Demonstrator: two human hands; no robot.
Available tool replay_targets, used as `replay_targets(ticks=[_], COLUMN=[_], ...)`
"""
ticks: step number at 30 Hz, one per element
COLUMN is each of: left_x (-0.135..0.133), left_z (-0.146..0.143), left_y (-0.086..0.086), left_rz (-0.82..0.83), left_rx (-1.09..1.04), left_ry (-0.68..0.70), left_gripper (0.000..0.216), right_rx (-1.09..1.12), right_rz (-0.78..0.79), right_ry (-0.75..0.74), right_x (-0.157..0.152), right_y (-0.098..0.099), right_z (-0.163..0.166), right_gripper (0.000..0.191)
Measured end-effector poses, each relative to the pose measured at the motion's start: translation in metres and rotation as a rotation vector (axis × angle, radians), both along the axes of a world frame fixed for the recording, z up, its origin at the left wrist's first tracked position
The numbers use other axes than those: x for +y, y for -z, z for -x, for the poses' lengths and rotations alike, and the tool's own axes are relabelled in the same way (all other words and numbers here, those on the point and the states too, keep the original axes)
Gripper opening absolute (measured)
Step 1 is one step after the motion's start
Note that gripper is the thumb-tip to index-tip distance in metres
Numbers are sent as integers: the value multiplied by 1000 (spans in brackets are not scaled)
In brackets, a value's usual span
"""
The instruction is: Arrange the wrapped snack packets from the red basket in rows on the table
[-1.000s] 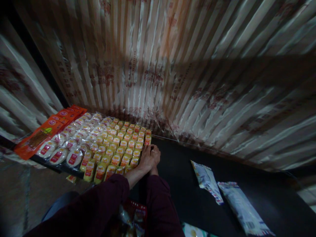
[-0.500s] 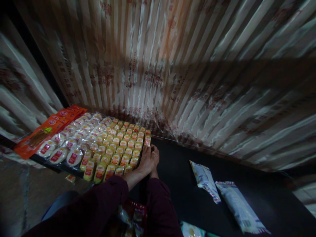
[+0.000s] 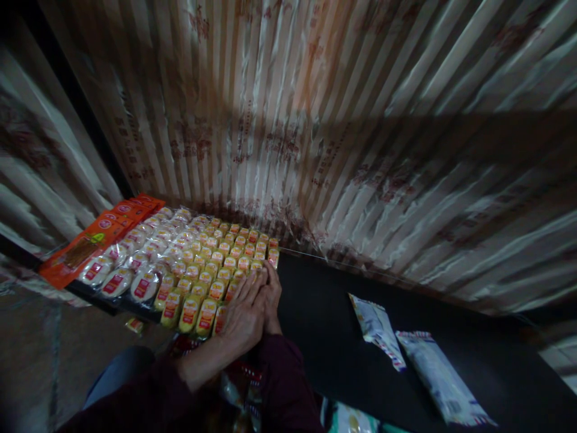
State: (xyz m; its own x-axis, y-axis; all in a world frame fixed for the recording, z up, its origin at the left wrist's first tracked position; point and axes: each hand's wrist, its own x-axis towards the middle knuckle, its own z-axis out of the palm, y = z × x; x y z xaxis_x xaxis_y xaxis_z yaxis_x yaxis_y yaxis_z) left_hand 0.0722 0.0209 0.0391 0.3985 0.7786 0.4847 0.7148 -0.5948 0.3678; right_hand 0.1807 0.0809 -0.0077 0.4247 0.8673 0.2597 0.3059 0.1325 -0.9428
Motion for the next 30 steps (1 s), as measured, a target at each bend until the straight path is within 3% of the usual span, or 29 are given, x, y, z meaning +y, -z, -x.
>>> replay_targets(ticks=[7, 13, 19, 25, 30], left_x=[-4, 1, 1, 3, 42], left_z=[23, 26, 27, 30, 16], left_y=[-2, 9, 8, -3, -25], left_rz=[114, 139, 149, 158, 316], left_rx=[151, 155, 153, 116, 142], left_ry=[7, 36, 23, 19, -82], left_gripper=[66, 64, 62, 58, 57], right_rx=[-34, -69, -35, 25, 19], right_rz=[24, 2, 5, -28, 7], right_ry=[-19, 21, 40, 113, 96], right_x=[6, 12, 13, -1, -19], right_y=[-3, 4, 5, 0, 0], right_z=[14, 18, 21, 14, 17], right_gripper=[61, 65, 68, 68, 67])
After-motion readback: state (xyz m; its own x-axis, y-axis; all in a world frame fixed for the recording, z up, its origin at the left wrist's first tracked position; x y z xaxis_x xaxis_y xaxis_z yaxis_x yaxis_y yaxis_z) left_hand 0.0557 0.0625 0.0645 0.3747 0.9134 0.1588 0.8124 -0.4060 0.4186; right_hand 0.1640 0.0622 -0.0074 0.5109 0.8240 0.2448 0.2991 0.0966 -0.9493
